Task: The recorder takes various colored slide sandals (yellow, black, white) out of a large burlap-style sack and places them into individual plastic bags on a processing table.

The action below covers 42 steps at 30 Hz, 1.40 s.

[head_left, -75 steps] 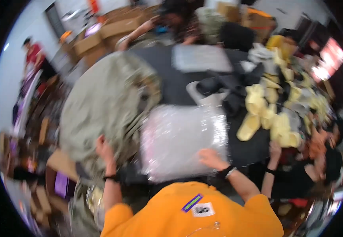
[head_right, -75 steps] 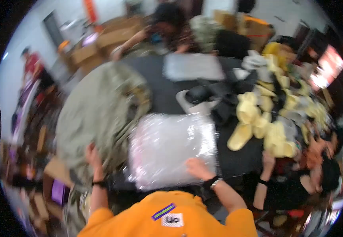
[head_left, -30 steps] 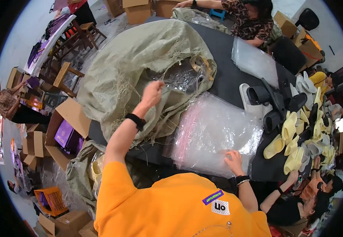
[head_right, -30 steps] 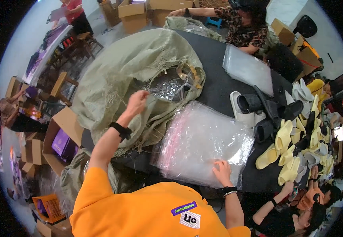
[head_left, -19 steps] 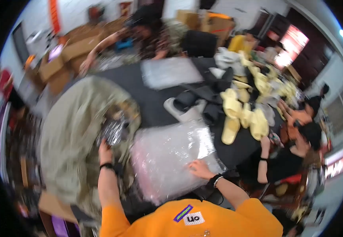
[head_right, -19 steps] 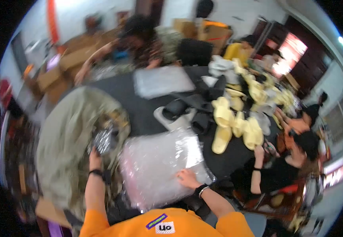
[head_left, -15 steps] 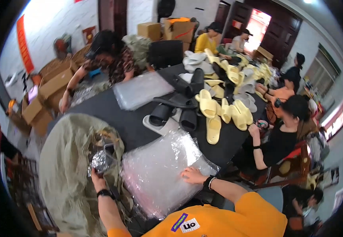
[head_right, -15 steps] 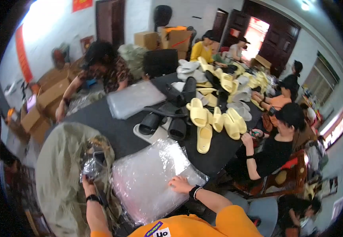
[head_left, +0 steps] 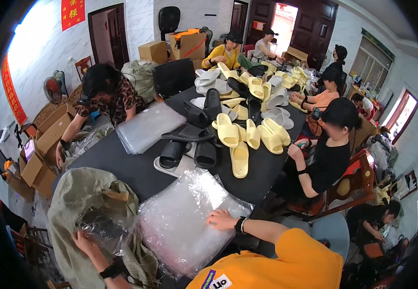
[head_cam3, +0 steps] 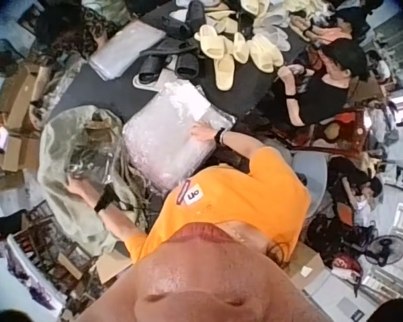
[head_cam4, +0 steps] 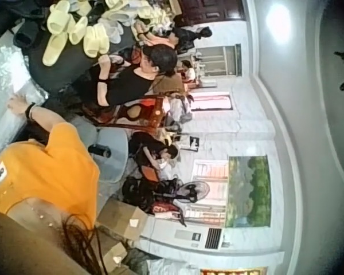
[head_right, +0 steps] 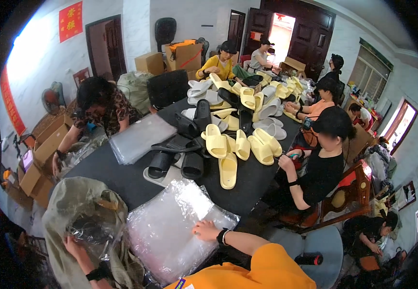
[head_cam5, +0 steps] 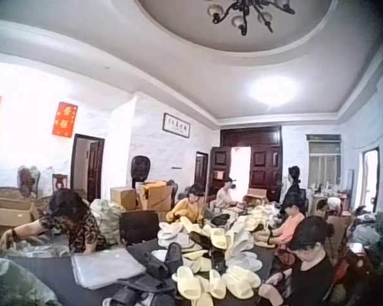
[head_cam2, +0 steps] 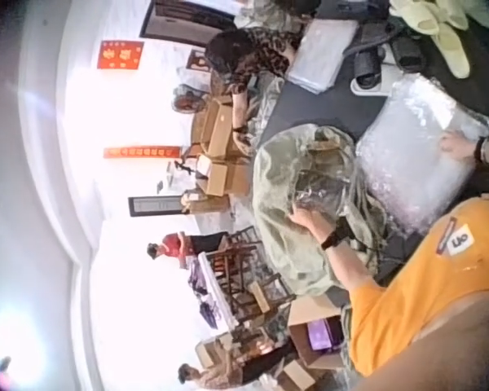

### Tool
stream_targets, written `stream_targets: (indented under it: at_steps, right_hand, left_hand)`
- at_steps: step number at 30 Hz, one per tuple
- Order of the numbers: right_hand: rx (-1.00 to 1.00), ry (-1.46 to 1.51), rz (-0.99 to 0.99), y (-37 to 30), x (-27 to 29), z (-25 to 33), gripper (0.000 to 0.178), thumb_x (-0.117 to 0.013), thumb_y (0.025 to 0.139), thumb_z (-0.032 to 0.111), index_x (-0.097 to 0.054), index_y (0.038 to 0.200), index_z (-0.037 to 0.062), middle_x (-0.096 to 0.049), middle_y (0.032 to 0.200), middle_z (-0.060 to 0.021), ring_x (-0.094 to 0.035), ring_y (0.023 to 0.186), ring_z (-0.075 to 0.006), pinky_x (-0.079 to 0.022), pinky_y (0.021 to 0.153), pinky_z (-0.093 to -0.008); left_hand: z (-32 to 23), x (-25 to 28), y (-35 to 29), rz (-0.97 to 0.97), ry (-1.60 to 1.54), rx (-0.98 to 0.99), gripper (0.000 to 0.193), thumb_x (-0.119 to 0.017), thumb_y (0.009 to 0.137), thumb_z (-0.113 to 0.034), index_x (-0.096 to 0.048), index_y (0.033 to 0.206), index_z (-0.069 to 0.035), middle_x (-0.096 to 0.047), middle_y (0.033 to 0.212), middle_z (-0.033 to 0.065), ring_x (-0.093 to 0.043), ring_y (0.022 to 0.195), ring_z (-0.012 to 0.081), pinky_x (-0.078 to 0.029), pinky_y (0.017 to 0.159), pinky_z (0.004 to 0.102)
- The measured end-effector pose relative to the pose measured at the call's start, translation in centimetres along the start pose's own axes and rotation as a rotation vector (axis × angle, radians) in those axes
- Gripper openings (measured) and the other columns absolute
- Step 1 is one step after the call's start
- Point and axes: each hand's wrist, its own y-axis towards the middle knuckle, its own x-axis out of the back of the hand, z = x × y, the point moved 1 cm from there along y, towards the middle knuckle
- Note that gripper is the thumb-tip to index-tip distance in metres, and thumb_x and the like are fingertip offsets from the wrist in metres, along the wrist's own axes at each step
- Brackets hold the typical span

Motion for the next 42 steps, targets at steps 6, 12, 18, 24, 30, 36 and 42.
stream_targets:
  at_steps: [6, 12, 18, 24, 30, 36, 42]
  right_hand:
    - [0.020, -0.025, 0.019, -0.9, 0.7, 0.8, 0.022, -0.053, 0.075, 0.024, -0.055, 0.097, 0.0223, -0.045, 0.109, -0.0041, -0.039, 0.106, -0.0269, -0.028, 0.086, -0.0447]
    - [0.082, -0.109, -0.024, -0.6, 0.5, 0.7, 0.018, -0.052, 0.075, 0.021, -0.059, 0.093, 0.0196, -0.053, 0.102, -0.0053, -0.048, 0.099, -0.0262, -0.037, 0.077, -0.0464]
    - [-0.143, 0.923, 0.028, 2.2, 1.1, -4.7, 0.026, -0.047, 0.085, 0.013, -0.052, 0.108, 0.0018, -0.059, 0.084, -0.0055, -0.055, 0.078, -0.0136, -0.045, 0.068, -0.0292]
    - [-0.331, 1.106, 0.052, 1.9, 1.6, -4.9, 0.046, -0.041, 0.090, 0.038, -0.044, 0.121, 0.0045, -0.055, 0.100, -0.0073, -0.050, 0.096, -0.0141, -0.036, 0.087, -0.0271]
    - [-0.162, 0.910, 0.146, 1.2, 2.7, -2.6, 0.045, -0.044, 0.088, 0.037, -0.049, 0.116, 0.0020, -0.054, 0.108, -0.0060, -0.049, 0.099, -0.0145, -0.035, 0.088, -0.0277]
    - [-0.202, 0.941, 0.223, 0.7, 5.5, 0.2, 0.045, -0.053, 0.085, 0.031, -0.046, 0.117, 0.0002, -0.057, 0.101, -0.0075, -0.050, 0.093, -0.0134, -0.037, 0.082, -0.0249]
    - [-0.142, 0.909, 0.289, 1.4, 3.5, -0.8, 0.032, -0.056, 0.083, 0.022, -0.050, 0.107, 0.0013, -0.057, 0.088, -0.0026, -0.053, 0.080, -0.0102, -0.041, 0.069, -0.0237]
  left_hand:
    - [-8.7, -5.5, -9.5, 0.308, 0.101, -0.181, 0.012, -0.048, 0.076, 0.005, -0.048, 0.083, -0.005, -0.050, 0.086, 0.0020, -0.045, 0.068, 0.0103, -0.039, 0.064, 0.0227]
    - [-5.9, -9.7, -23.4, 0.975, 0.725, -0.587, 0.024, -0.049, 0.060, 0.012, -0.056, 0.076, -0.004, -0.057, 0.095, 0.0151, -0.055, 0.088, 0.0284, -0.044, 0.076, 0.0352]
    - [6.5, -3.5, -31.0, 1.743, 1.051, -0.800, 0.030, -0.053, 0.068, -0.007, -0.052, 0.098, -0.009, -0.052, 0.109, 0.0095, -0.053, 0.088, 0.0272, -0.041, 0.075, 0.0359]
    - [5.8, 0.4, -31.0, 1.260, 0.888, -0.087, 0.019, -0.051, 0.079, -0.002, -0.053, 0.097, -0.006, -0.055, 0.098, 0.0121, -0.056, 0.078, 0.0289, -0.046, 0.063, 0.0329]
    - [5.1, 5.8, -29.2, 0.483, 0.898, 0.091, 0.015, -0.050, 0.080, -0.003, -0.054, 0.095, -0.002, -0.057, 0.077, 0.0072, -0.053, 0.071, 0.0127, -0.044, 0.065, 0.0261]
    - [4.9, 7.3, -28.1, 0.132, 0.514, 0.512, 0.030, -0.048, 0.086, -0.018, -0.043, 0.111, -0.003, -0.053, 0.091, 0.0040, -0.052, 0.076, 0.0113, -0.041, 0.061, 0.0241]
    - [4.5, 4.9, -28.6, 0.637, 0.200, 0.900, 0.029, -0.050, 0.087, -0.025, -0.048, 0.107, -0.004, -0.056, 0.084, 0.0027, -0.054, 0.073, 0.0116, -0.043, 0.064, 0.0270]
